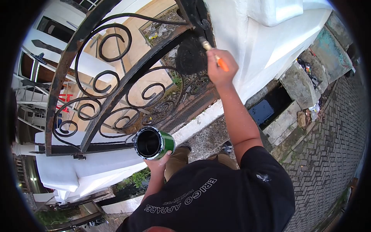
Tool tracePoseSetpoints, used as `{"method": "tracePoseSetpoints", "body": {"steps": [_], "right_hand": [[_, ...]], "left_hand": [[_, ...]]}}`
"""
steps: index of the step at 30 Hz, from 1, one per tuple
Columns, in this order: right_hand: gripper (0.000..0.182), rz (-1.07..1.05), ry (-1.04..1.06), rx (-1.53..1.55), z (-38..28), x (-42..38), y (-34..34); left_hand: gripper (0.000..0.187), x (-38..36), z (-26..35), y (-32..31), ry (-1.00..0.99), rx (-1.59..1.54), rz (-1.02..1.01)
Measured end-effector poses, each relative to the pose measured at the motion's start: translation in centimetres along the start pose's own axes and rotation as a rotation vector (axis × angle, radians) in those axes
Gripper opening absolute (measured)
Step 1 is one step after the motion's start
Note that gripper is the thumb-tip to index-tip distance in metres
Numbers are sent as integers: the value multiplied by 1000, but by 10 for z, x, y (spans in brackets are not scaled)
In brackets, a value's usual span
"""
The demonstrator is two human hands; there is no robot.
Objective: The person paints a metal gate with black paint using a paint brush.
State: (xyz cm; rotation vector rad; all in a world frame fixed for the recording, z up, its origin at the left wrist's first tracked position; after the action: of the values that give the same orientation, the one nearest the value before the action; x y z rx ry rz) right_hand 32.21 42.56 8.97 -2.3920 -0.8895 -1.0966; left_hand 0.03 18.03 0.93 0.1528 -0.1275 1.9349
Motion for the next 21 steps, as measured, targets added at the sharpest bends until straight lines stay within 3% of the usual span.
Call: {"method": "tracePoseSetpoints", "body": {"steps": [2, 7, 17, 21], "right_hand": [[6, 49, -10, 2, 7, -2, 1], [16, -96, 264, 42, -63, -36, -24], [24, -265, 301, 295, -172, -112, -52], [24, -320, 289, 415, -192, -134, -58]], "left_hand": [[106, -1, -2, 3, -17, -8, 18], [106, 1, 7, 4, 15, -5, 23], [106, -9, 9, 64, -109, 64, 109], [108, -1, 18, 82, -69, -12, 99]]}}
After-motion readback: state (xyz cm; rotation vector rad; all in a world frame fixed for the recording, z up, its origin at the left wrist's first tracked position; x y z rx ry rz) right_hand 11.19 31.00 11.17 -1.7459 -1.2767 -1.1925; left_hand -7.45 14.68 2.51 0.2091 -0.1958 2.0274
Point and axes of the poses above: each hand's wrist, its own x-axis towards the middle knuckle, its own y-axis out of the back of the hand, z = x × y, the point moved 7 cm from there along x, towards the middle knuckle, and after that the axes turned 15 degrees about -x, right-handed, at the moved point
